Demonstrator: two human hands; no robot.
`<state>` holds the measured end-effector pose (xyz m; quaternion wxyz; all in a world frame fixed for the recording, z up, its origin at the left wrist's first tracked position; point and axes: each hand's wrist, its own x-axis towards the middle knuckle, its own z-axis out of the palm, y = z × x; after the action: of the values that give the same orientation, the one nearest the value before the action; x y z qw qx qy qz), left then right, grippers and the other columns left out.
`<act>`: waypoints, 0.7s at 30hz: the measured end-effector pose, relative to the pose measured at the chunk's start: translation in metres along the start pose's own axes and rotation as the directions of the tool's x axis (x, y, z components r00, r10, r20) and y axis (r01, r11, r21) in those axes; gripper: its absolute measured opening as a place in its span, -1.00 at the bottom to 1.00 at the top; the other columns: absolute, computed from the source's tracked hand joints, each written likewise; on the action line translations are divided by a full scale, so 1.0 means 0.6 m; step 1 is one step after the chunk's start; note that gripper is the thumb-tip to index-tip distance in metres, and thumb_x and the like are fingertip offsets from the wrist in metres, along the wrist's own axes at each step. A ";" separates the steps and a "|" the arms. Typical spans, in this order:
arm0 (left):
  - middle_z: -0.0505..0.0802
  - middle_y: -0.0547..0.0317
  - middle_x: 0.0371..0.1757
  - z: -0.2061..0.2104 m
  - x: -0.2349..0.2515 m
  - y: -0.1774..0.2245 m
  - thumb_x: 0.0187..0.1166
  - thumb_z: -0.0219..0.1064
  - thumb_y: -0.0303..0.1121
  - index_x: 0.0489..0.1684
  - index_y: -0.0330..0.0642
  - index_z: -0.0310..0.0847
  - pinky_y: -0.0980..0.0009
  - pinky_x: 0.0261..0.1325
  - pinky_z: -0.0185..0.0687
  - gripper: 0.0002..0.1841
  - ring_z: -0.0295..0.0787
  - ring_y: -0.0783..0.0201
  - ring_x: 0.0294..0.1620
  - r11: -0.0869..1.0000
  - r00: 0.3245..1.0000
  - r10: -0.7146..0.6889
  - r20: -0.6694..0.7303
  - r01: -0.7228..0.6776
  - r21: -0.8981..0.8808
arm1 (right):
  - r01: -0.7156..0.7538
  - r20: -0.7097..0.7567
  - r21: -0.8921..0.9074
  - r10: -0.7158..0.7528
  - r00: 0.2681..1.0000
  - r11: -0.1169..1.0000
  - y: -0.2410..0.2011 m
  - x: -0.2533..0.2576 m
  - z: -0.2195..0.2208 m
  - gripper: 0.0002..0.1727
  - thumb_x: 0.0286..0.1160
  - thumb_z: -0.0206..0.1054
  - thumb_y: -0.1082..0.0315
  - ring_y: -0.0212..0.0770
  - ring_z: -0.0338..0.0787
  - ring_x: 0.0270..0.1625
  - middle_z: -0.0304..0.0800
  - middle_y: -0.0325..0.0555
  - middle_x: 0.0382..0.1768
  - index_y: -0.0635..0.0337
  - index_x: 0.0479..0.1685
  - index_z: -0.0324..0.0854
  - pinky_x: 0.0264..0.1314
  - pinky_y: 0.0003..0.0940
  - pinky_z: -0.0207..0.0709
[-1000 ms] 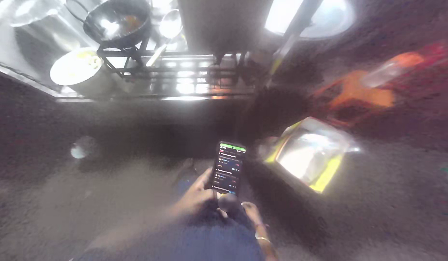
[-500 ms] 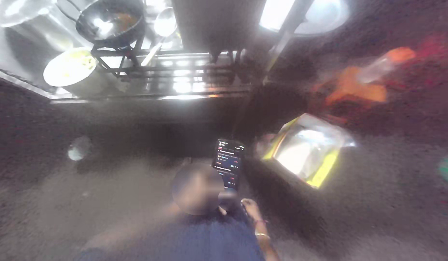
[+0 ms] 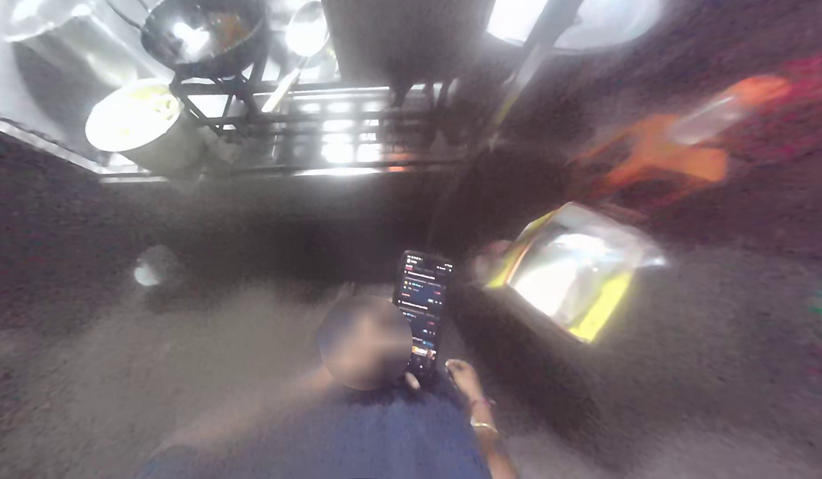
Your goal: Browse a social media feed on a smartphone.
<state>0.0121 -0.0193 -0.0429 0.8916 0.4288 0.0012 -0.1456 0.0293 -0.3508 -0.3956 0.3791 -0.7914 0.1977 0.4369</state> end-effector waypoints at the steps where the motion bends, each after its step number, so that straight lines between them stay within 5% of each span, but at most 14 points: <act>1: 0.76 0.09 0.29 -0.001 0.000 0.000 0.56 0.12 -0.57 0.63 -0.16 0.06 0.10 -0.08 0.90 -0.40 0.84 0.12 0.16 1.000 1.000 -0.002 -0.003 0.003 0.006 | 0.002 -0.002 -0.010 -0.002 1.000 1.000 -0.002 -0.002 0.000 -0.65 0.73 0.25 0.31 0.07 0.82 0.11 0.80 0.26 0.12 0.39 0.28 0.66 0.26 0.01 0.65; 9: 0.78 0.13 0.25 0.002 -0.006 -0.001 0.56 0.08 -0.59 0.63 -0.11 0.06 0.12 -0.13 0.91 -0.40 0.87 0.14 0.10 0.997 0.997 -0.050 -0.054 0.047 -0.056 | 0.040 -0.017 -0.059 -0.041 0.999 0.997 0.010 -0.007 0.001 -0.56 0.51 0.45 0.41 0.18 0.75 0.32 0.73 0.34 0.26 0.40 0.35 0.63 0.45 0.10 0.56; 14: 0.79 0.12 0.23 0.005 -0.010 0.001 0.58 0.08 -0.58 0.62 -0.14 0.07 0.12 -0.13 0.91 -0.42 0.87 0.14 0.08 0.998 0.996 -0.050 -0.069 0.047 -0.047 | 0.009 -0.026 -0.081 -0.011 1.000 0.997 0.037 0.010 0.009 -0.54 0.49 0.45 0.41 0.11 0.80 0.23 0.79 0.25 0.20 0.28 0.39 0.62 0.37 0.08 0.63; 21: 0.78 0.06 0.26 0.003 -0.013 -0.003 0.58 0.07 -0.57 0.60 -0.10 0.11 0.08 -0.13 0.89 -0.44 0.86 0.08 0.12 0.997 0.997 -0.049 -0.061 0.045 -0.059 | 0.021 0.010 -0.139 -0.019 1.000 0.990 0.017 0.004 0.006 -0.74 0.58 0.36 0.43 0.06 0.84 0.15 0.86 0.18 0.06 0.24 0.17 0.78 0.33 0.06 0.63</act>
<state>0.0040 -0.0196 -0.0424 0.8993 0.4073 0.0433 -0.1529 0.0218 -0.3545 -0.4031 0.3282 -0.8159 0.1572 0.4494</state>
